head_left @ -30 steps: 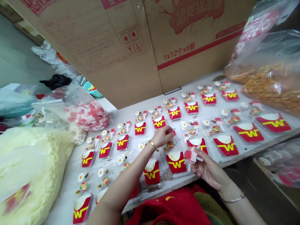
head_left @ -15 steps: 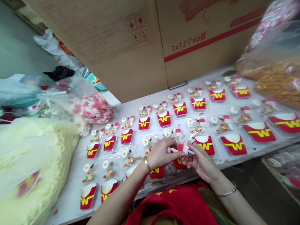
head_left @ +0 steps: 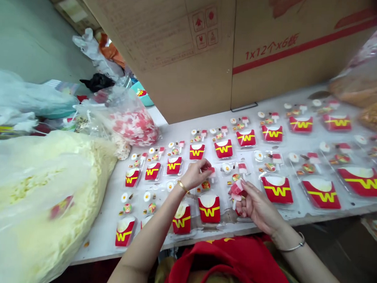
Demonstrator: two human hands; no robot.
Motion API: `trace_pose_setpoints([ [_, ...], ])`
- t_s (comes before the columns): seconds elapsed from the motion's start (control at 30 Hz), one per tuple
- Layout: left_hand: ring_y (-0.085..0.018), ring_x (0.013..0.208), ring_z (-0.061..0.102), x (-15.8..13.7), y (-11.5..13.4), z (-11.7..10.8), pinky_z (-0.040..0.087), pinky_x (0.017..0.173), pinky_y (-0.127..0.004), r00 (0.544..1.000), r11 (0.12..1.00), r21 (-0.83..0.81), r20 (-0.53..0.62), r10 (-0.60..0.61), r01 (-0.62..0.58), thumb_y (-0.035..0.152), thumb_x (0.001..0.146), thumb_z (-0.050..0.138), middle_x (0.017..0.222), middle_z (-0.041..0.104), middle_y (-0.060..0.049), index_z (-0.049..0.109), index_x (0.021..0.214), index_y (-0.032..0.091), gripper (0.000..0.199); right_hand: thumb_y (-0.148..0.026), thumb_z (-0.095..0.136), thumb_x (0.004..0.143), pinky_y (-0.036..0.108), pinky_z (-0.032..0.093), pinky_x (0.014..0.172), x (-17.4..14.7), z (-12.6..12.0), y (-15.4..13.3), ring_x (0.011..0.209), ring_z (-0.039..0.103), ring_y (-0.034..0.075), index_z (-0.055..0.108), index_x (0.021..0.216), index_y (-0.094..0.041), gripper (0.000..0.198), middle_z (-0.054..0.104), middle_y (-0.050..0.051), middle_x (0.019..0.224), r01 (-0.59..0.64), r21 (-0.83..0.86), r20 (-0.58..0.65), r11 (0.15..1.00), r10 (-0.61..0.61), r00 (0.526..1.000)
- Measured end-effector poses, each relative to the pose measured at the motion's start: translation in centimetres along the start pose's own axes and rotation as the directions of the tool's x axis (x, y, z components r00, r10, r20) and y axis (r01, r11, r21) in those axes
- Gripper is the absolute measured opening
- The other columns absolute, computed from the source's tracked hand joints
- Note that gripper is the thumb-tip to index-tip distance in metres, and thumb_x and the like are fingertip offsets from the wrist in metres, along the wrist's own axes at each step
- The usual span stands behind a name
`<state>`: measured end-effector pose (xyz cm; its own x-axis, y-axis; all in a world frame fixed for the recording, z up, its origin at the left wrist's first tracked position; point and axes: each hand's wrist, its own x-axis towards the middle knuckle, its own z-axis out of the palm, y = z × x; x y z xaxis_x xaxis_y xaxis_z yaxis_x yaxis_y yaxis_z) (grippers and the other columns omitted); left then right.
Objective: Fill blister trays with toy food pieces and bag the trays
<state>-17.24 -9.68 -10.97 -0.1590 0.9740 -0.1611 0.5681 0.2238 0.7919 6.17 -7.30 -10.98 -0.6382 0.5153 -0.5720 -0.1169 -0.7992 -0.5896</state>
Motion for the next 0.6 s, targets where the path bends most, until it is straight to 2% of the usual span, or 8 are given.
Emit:
trace_pose_setpoints([
  [0.07,-0.017,0.080,0.054,0.1,-0.5,0.9,0.041,0.075,-0.031,1.000,0.988,0.156,-0.001,0.014,-0.014,0.028,0.081,0.057,0.084,0.062,-0.002,0.060,0.087,0.019,0.011,-0.047,0.055,0.086,0.017,0.034,0.035,0.1,0.1,0.1,0.046,0.055,0.012,0.041,0.089,-0.025,0.026,0.057,-0.004,0.068,-0.013,-0.015,0.010,1.000,0.013,1.000],
  [0.17,-0.023,0.097,0.051,-0.2,-0.7,2.3,0.037,0.084,-0.039,0.991,0.922,0.388,-0.121,0.050,0.001,0.028,0.080,0.060,0.100,0.058,-0.007,0.062,0.094,0.020,0.016,-0.047,0.057,0.085,0.017,0.034,0.034,0.3,0.2,0.3,0.044,0.054,0.011,0.041,0.090,-0.026,0.026,0.056,-0.005,0.065,-0.018,-0.020,0.024,1.000,0.019,1.000],
  [0.27,-0.028,0.108,0.046,-0.9,-0.1,2.6,0.034,0.091,-0.045,0.972,0.894,0.445,-0.229,0.058,0.052,0.029,0.079,0.063,0.115,0.053,-0.010,0.060,0.107,0.021,0.030,-0.048,0.056,0.086,0.017,0.035,0.035,0.6,0.7,0.4,0.043,0.055,0.011,0.041,0.088,-0.025,0.027,0.058,-0.004,0.066,-0.038,-0.034,0.060,0.999,0.040,0.997],
  [0.33,-0.027,0.109,0.047,-1.6,0.5,2.3,0.035,0.093,-0.043,0.981,0.950,0.314,-0.186,0.057,0.004,0.035,0.082,0.061,0.116,0.053,-0.010,0.059,0.112,0.022,0.033,-0.049,0.054,0.086,0.018,0.036,0.034,0.7,1.2,0.6,0.042,0.055,0.012,0.043,0.089,-0.024,0.027,0.058,-0.004,0.065,-0.071,-0.062,0.102,0.996,0.077,0.992],
  [0.4,-0.023,0.105,0.051,-2.4,1.3,1.7,0.038,0.093,-0.037,0.996,0.993,0.080,-0.001,0.090,-0.090,0.041,0.083,0.058,0.114,0.056,-0.009,0.060,0.112,0.022,0.035,-0.050,0.054,0.086,0.018,0.037,0.034,0.8,1.8,0.9,0.040,0.055,0.012,0.046,0.094,-0.024,0.029,0.058,-0.003,0.060,-0.106,-0.097,0.136,0.990,0.119,0.984],
  [0.47,-0.020,0.099,0.054,-3.4,2.0,1.1,0.041,0.090,-0.032,0.966,0.983,-0.135,0.208,0.154,-0.128,0.043,0.080,0.062,0.108,0.059,-0.007,0.063,0.106,0.021,0.034,-0.051,0.054,0.085,0.018,0.037,0.034,0.9,2.5,1.3,0.038,0.054,0.012,0.048,0.099,-0.024,0.031,0.056,-0.004,0.054,-0.147,-0.133,0.161,0.980,0.168,0.973],
  [0.5,-0.019,0.096,0.054,-3.9,2.2,0.8,0.042,0.088,-0.030,0.950,0.972,-0.206,0.265,0.164,-0.110,0.042,0.078,0.065,0.104,0.060,-0.006,0.064,0.102,0.020,0.032,-0.052,0.054,0.085,0.017,0.037,0.033,1.0,2.8,1.6,0.037,0.053,0.012,0.049,0.100,-0.024,0.033,0.056,-0.003,0.052,-0.170,-0.148,0.174,0.974,0.195,0.965],
  [0.6,-0.016,0.088,0.054,-5.7,2.4,-0.2,0.042,0.083,-0.028,0.962,0.946,-0.324,0.254,0.104,-0.017,0.037,0.075,0.069,0.092,0.060,-0.003,0.062,0.092,0.017,0.027,-0.059,0.047,0.086,0.017,0.036,0.033,1.4,3.8,2.2,0.037,0.052,0.011,0.052,0.099,-0.022,0.039,0.056,-0.002,0.052,-0.242,-0.174,0.226,0.955,0.278,0.934],
])
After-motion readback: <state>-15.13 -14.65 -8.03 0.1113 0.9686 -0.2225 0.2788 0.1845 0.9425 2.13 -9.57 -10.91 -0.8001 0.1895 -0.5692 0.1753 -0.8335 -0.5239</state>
